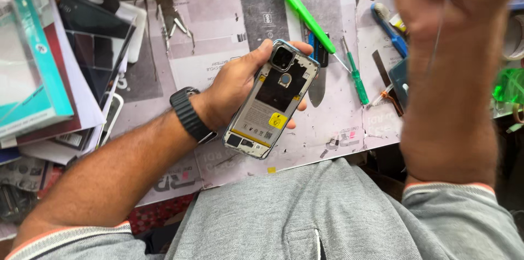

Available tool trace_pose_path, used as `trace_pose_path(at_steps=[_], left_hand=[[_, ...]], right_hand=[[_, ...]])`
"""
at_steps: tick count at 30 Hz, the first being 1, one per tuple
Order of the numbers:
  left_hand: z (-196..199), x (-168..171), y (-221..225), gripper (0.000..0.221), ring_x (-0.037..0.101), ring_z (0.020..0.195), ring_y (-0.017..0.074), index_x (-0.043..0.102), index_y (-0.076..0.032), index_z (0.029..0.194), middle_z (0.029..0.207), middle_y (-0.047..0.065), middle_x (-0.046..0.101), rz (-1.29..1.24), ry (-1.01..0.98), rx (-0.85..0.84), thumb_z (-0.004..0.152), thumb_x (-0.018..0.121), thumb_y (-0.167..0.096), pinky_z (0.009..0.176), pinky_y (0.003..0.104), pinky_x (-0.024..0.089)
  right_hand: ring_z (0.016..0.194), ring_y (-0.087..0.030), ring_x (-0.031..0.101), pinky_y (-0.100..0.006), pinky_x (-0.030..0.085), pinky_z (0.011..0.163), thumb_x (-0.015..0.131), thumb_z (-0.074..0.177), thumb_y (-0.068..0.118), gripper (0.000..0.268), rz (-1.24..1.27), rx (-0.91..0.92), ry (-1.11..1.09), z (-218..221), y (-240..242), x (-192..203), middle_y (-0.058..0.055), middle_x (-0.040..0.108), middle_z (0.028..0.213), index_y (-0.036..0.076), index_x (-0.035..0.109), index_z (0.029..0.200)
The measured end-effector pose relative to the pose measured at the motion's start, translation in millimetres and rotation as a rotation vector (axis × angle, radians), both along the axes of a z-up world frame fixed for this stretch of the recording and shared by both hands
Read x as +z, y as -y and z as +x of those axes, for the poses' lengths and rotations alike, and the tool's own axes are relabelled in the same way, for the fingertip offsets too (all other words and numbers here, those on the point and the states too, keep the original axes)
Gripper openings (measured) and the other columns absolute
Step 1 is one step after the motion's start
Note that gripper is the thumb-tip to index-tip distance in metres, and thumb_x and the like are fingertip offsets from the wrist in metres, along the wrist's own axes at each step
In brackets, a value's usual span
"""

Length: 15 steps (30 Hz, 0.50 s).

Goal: The person disassembles a mobile phone using a small screwdriver and a prying tool, removing the back cover and components.

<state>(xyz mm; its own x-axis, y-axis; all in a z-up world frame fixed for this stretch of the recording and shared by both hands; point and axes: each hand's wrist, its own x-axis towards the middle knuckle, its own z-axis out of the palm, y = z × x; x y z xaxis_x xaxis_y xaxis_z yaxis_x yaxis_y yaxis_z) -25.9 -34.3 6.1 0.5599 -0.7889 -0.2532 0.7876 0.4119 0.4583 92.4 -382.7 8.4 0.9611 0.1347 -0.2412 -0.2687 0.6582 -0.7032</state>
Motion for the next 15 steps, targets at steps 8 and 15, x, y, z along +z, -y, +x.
trace_pose_path(at_steps=[8, 15], left_hand=[[-1, -4, 0, 0.063, 0.068, 0.109, 0.0319, 0.041, -0.018, 0.155, 0.134, 0.015, 0.056, -0.065, -0.029, -0.004, 0.106, 0.032, -0.057, 0.084, 0.056, 0.064], [-1, -8, 0, 0.062, 0.069, 0.109, 0.0334, 0.042, -0.016, 0.155, 0.134, 0.016, 0.056, -0.098, -0.045, 0.009, 0.109, 0.031, -0.055, 0.083, 0.055, 0.065]], right_hand=[[0.068, -0.013, 0.050, -0.026, 0.041, 0.065, 0.050, 0.119, 0.025, 0.030, -0.150, 0.008, -0.033, -20, 25, 12, -0.003, 0.052, 0.081, 0.007, 0.055, 0.097], [0.077, -0.017, 0.061, -0.032, 0.050, 0.075, 0.062, 0.113, 0.015, 0.018, -0.708, -0.014, 0.242, -34, 7, 34, -0.008, 0.065, 0.090, 0.002, 0.062, 0.100]])
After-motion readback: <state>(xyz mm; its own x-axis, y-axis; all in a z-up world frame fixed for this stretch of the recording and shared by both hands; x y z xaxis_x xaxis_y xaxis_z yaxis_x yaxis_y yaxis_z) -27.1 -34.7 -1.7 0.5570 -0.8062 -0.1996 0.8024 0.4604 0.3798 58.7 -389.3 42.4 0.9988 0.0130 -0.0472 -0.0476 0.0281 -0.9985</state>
